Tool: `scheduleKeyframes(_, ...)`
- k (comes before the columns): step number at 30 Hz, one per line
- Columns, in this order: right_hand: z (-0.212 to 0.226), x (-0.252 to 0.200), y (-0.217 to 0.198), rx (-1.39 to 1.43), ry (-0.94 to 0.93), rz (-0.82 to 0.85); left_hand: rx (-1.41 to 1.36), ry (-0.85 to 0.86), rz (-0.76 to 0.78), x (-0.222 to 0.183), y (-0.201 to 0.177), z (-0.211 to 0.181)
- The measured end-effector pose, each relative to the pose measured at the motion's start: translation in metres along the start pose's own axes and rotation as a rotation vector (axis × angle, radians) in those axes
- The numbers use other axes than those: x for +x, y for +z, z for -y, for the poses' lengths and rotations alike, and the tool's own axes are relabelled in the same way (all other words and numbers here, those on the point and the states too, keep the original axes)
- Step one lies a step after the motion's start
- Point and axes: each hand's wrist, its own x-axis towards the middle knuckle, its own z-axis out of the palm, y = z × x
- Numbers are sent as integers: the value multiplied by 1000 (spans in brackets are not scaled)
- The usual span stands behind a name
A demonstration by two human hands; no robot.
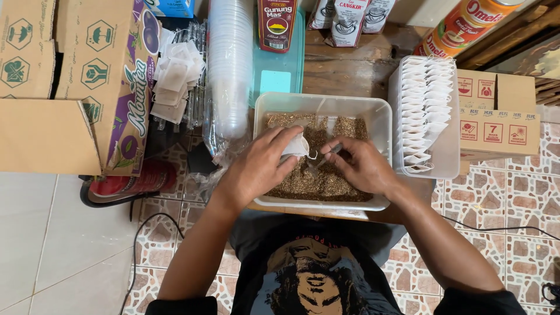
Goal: Manually filling small tea bags with loose tea leaves using a spoon from a bulk container.
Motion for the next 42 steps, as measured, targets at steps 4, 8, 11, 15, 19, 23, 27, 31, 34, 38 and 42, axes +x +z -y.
scheduleKeyframes(4,6,-8,-6,31,35,-19,5,6,-13,2,-2,-3)
scheduleKeyframes(8,4,-15,-12,86,30,-244,-53,-7,-39,2,-2,-3)
scheduleKeyframes(11,-1,-21,-13,149,48,-330,-51,-5,-64,2,0,-1)
scheduleKeyframes(15,-16,-34,-9,290,56,-434,-75,-21,-72,3,-1,-2)
scheduleKeyframes(19,-28,-34,-16,331,-38,-520,-39,-41,-59,2,-3,-7)
scheduleKeyframes(23,-41,-39,-18,410,-49,-641,-65,-26,-68,2,3,-6)
scheduleKeyframes(27,-41,-37,-24,440,-75,-728,-37,-9,-24,3,6,-8)
scheduleKeyframes(31,-32,-27,-19,461,-149,-771,-95,-47,20,10,8,-19)
scheduleKeyframes(34,-26,-20,-13,431,-192,-778,-99,-63,31,12,15,-18)
scheduleKeyframes(38,-30,-16,-6,434,-195,-795,-142,-123,85,15,10,-28)
scheduleKeyframes(42,-30,-17,0,429,-217,-791,-154,-131,97,14,14,-27)
